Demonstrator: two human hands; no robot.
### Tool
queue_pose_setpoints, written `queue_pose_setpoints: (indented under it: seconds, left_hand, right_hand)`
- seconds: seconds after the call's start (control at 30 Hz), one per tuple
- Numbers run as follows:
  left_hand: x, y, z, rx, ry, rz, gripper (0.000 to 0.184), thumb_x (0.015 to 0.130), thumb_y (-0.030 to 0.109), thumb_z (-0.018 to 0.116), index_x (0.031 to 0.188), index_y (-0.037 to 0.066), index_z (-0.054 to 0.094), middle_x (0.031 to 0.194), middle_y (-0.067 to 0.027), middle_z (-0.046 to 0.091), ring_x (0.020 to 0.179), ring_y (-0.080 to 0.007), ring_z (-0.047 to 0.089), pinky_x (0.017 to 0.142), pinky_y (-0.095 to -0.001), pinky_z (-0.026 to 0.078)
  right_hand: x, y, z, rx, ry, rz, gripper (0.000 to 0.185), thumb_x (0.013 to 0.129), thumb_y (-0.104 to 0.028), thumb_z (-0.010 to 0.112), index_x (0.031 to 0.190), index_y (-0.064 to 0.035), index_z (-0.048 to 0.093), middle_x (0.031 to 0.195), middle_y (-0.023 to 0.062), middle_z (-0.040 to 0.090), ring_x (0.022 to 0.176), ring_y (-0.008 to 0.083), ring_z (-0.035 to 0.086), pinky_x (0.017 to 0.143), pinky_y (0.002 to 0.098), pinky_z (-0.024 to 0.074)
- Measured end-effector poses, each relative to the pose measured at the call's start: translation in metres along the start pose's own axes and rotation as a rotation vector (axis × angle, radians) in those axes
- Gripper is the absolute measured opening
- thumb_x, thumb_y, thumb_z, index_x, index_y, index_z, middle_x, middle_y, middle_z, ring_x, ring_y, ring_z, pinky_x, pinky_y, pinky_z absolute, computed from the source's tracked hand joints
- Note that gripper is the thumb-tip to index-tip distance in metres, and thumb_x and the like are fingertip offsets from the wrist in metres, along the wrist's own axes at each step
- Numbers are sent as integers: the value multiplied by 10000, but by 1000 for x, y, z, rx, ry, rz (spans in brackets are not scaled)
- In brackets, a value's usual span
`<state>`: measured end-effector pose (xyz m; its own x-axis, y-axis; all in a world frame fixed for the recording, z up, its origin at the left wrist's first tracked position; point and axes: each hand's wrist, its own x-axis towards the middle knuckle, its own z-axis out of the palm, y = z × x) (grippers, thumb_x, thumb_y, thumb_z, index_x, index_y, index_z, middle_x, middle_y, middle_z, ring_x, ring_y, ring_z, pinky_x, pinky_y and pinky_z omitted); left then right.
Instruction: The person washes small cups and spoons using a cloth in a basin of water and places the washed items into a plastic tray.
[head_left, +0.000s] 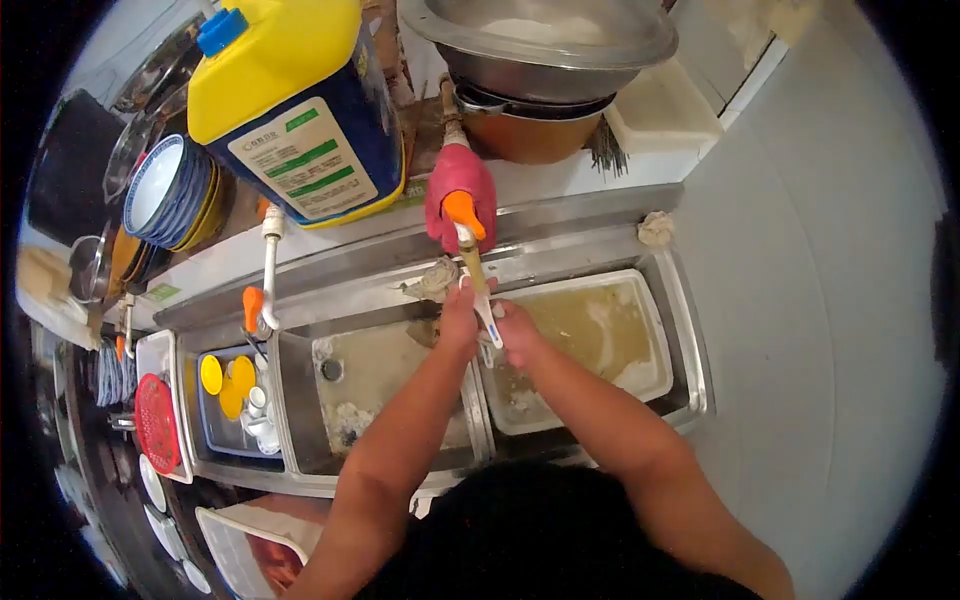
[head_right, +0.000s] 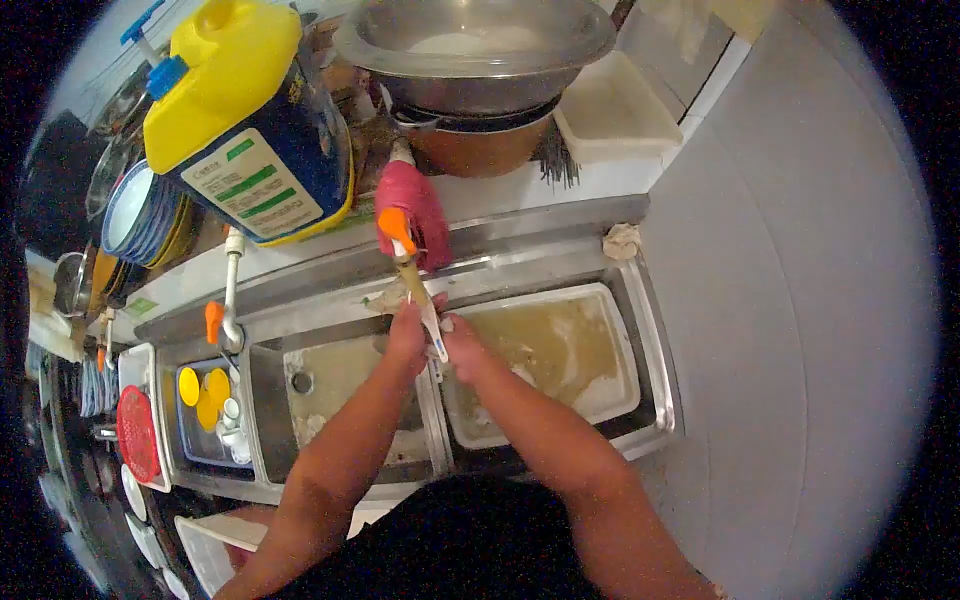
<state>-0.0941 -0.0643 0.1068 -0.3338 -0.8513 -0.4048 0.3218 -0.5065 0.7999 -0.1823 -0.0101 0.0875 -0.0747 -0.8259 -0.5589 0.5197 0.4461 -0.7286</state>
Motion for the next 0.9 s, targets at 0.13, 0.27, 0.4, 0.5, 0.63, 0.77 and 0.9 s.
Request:
queue_pose_setpoints:
  seconds: [0.13,0.27,0.4,0.5,0.63,0.77,0.9]
  left_hand:
    - [16,23,-21,-263,99,-24,312,980,261,337,1169,49,467,978,-149,605,799,-249,591,782,-386,492]
    - [-2,31,-58,-129,171,-2,198,951,184,421,1024,31,522,895,-117,602,729,-199,579,637,-329,486]
    - [-29,20,-67,411,1,-142,198,801,161,664,937,70,550,773,-30,607,641,-112,561,519,-256,432]
    - [-52,30,-45,660,-42,-186,282,689,123,775,882,90,572,708,15,598,586,-76,548,477,-232,407]
    - [-36,19,-66,543,-35,-213,228,673,82,768,815,66,591,667,-6,606,533,-89,541,457,-245,405]
    - [-35,45,-71,679,-163,-280,191,667,67,759,780,45,607,645,-26,608,522,-104,546,464,-259,422]
    - [-34,62,-80,793,-223,-258,179,654,54,751,776,38,622,627,-32,603,520,-109,548,470,-259,431]
  right_hand:
    - [9,13,-4,-115,161,-116,414,778,-240,699,1104,-24,561,918,59,623,781,172,583,715,331,463]
    - [8,0,-7,-147,301,-86,471,808,-375,654,1065,15,584,885,89,637,769,173,581,689,331,462]
    - [38,28,-9,-134,298,-99,497,803,-365,661,1093,29,572,942,110,636,808,173,584,712,333,469]
    - [52,47,-10,-81,337,-167,523,795,-344,671,1127,44,556,997,128,630,855,180,582,733,336,474]
    - [53,42,-13,-90,341,-122,339,815,-247,633,1044,-2,582,924,106,625,796,189,590,688,332,476]
    - [29,-9,-23,-898,109,-366,413,735,-241,681,1099,-70,588,1038,158,628,913,294,613,763,377,484]
    - [7,-42,-9,-1478,-14,-475,352,681,-226,713,998,-112,611,970,147,636,899,333,602,752,404,483]
